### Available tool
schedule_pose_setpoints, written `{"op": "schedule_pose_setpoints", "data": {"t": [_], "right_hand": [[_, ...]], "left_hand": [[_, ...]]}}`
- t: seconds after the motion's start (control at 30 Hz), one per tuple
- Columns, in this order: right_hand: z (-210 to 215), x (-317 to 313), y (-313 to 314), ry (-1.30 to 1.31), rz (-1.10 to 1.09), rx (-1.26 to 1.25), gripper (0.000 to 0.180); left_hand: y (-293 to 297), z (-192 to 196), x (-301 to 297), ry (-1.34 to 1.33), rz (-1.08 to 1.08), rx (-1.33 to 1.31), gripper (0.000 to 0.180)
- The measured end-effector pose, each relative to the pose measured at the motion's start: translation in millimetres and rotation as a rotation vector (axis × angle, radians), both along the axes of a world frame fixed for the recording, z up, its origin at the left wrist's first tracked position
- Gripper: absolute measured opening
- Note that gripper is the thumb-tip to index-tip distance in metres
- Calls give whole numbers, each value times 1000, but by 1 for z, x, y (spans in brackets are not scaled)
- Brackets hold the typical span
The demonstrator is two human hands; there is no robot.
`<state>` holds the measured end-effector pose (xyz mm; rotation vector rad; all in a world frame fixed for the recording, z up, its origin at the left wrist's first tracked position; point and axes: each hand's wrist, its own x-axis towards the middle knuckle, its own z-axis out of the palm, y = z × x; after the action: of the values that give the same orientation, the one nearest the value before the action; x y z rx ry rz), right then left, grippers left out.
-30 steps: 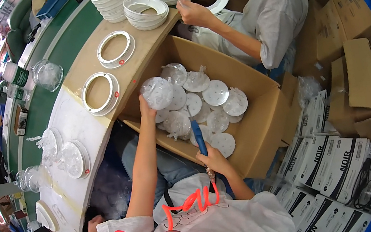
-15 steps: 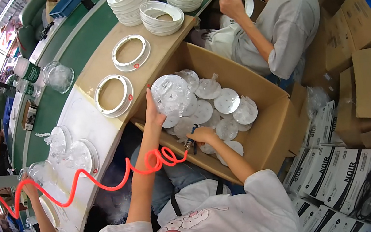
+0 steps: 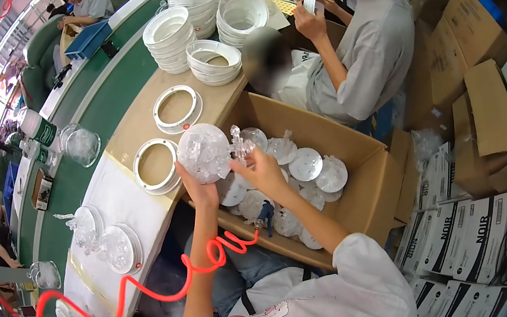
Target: Assembling decorative light fixtures by cleaning parts with an air gun, attaching plastic figures to bases, and placing clear domes over them.
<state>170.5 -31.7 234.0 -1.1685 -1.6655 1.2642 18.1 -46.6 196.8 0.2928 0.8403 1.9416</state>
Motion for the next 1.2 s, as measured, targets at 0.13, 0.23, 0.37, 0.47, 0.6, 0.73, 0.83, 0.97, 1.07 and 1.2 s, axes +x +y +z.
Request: {"op": "schedule_pose_setpoints", "data": {"t": [0.13,0.23,0.37,0.47,0.6,0.73,0.83,0.97,1.07,1.2], "right_hand": [[1,-14,34,-20,-58,200,32],[23,-32,50,-227,-38,353,39],[53,-61,64,-245,55,358,38],[49,-81,90,-206,152,343,32],[56,-102,111,-19,411,213,25],[67,-126,132,-31,652,93,30],[81,-137,150,-39,728,107,32],[96,-146,177,-130,772,298,31],[103,-168,174,-155,835,388,30],[89,-197,165,-195,951,480,27]], "left_hand": [[-7,12,-2,-57,19,11,56],[-14,8,-17,55,30,81,49],[-25,1,-34,83,100,74,49],[-36,0,-45,92,131,81,43],[-45,7,-54,242,200,33,39],[-56,2,-80,435,202,-7,33],[-57,-3,-91,802,268,-103,32],[-55,16,-92,1716,465,-432,45],[-67,-1,-108,1811,392,-496,40],[-75,-7,-121,1701,306,-491,31]]}}
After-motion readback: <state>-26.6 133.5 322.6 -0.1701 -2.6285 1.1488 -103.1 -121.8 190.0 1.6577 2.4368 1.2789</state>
